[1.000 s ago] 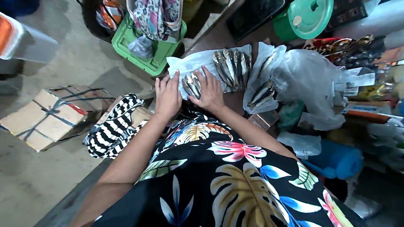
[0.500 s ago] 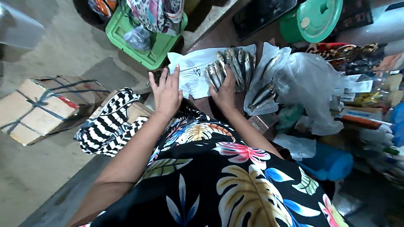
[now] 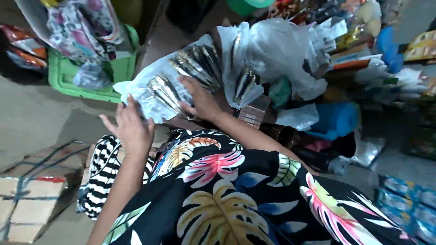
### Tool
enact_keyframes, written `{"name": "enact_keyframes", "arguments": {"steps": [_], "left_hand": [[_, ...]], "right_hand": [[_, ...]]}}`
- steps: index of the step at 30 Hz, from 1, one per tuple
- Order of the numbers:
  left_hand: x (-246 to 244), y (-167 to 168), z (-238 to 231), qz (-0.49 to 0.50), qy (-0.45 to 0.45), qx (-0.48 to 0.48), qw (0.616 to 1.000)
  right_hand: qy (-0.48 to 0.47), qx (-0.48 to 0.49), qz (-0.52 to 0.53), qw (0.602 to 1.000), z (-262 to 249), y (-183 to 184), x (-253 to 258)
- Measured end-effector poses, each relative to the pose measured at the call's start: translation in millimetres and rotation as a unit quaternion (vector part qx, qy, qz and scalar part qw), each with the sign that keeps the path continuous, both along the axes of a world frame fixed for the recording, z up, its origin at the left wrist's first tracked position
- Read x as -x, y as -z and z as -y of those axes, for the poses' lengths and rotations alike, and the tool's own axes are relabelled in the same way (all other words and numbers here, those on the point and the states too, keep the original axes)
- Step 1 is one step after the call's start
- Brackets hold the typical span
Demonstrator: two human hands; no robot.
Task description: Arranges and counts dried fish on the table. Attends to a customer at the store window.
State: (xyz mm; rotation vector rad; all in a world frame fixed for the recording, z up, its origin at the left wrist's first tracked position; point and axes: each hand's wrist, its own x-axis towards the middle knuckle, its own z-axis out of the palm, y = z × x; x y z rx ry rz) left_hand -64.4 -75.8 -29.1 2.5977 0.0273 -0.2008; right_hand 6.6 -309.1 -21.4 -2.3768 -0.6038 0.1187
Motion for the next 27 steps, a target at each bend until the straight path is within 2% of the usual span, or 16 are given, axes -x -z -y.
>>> {"name": "enact_keyframes", "arguments": {"steps": [3, 6, 8, 10, 12, 17, 21, 24, 27], "left_hand": [[-0.1, 3.2, -2.1, 0.009, 0.013, -0.011, 1.000], [-2.1, 2.9, -4.4, 0.007, 0.008, -0.018, 1.000], [-6.9, -1.9, -3.7, 0.024, 0.004, -0.008, 1.000], [-16.0, -8.6, 0.7, 0.052, 0.023, -0.002, 0.998], [-32.1, -20.7, 13.5, 0.076, 0.058, 0.006, 0.995], [-97.9, -42.9, 68.4, 0.101, 0.235, 0.069, 0.964], [-164.3, -46.3, 137.0, 0.052, 0.342, 0.089, 0.934], [-207.4, -39.0, 191.3, -0.019, 0.335, 0.102, 0.936], [-233.6, -35.0, 230.2, -0.097, 0.252, 0.080, 0.959]], "right_hand": [[0.180, 0.034, 0.075, 0.980, 53.5, 3.7, 7.3], [0.347, 0.123, 0.028, 0.929, 102.2, 4.6, 19.5], [0.411, 0.131, 0.017, 0.902, 120.8, 10.9, 23.4], [0.417, 0.128, 0.035, 0.899, 129.5, 15.6, 23.0], [0.388, 0.120, 0.046, 0.913, 133.1, 13.6, 11.4], [0.300, 0.116, -0.044, 0.946, 128.5, -4.6, -50.9], [0.332, 0.142, -0.103, 0.927, 121.2, -0.6, -76.5], [0.367, 0.150, -0.156, 0.905, 122.7, 1.0, -76.6], [0.391, 0.110, -0.228, 0.885, 129.2, -20.8, -74.6]]}}
